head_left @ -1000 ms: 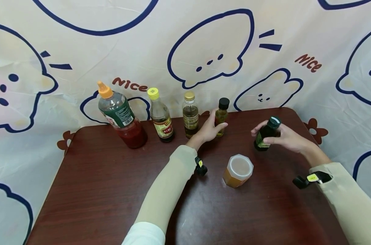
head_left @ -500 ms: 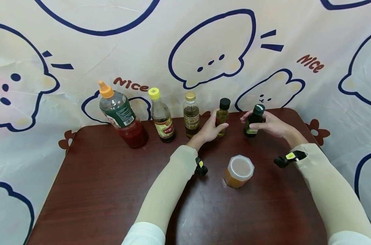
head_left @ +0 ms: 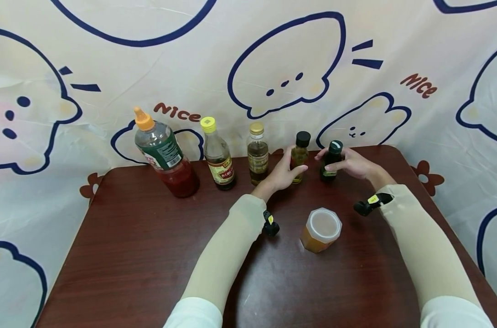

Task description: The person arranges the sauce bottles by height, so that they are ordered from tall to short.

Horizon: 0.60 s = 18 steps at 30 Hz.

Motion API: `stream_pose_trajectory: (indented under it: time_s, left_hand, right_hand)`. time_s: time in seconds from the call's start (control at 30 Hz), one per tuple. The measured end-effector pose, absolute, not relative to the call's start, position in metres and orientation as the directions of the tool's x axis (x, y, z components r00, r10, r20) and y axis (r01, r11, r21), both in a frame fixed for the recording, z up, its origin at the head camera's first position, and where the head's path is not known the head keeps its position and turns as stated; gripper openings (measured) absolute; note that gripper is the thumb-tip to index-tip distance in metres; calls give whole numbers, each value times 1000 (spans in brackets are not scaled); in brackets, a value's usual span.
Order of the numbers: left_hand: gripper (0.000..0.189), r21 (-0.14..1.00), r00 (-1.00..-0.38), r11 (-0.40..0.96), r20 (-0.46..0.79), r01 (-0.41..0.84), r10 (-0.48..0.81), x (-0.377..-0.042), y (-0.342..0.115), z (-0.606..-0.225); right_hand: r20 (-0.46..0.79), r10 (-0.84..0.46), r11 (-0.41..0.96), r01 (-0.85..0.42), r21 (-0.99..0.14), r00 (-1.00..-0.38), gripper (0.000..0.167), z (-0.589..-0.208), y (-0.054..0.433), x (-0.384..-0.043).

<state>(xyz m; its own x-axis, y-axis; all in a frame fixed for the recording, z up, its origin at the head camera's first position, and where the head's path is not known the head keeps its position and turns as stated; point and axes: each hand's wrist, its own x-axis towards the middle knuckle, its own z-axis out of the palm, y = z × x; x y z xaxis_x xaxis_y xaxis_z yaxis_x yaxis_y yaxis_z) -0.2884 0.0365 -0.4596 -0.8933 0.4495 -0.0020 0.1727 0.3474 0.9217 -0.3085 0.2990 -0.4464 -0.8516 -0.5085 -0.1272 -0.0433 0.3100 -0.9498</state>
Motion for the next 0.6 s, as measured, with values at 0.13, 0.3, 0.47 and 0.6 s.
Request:
stream_pose_trajectory:
  time_s: [0.13, 0.3, 0.47, 0.6]
  left_hand:
    - [67, 921, -894, 352, -6, 170, 447, -288, 36, -459]
    - [67, 920, -896, 353, -4, 171, 445, -288, 36, -460]
    - [66, 921, -895, 347, 3, 176, 447, -289, 36, -461]
    - [67, 920, -894, 348, 4, 178, 448, -289, 36, -463]
  right_hand:
    - [-117, -523, 266, -31, -963, -844, 42, -452, 297, -312]
    - [-106, -532, 205, -6, -979, -840, 38, -457, 296, -315]
    - [-98, -549, 193, -12, -981, -830, 38, -459, 298, -317]
    - [-104, -564, 205, -17, -979, -819, 42, -460, 300, -317]
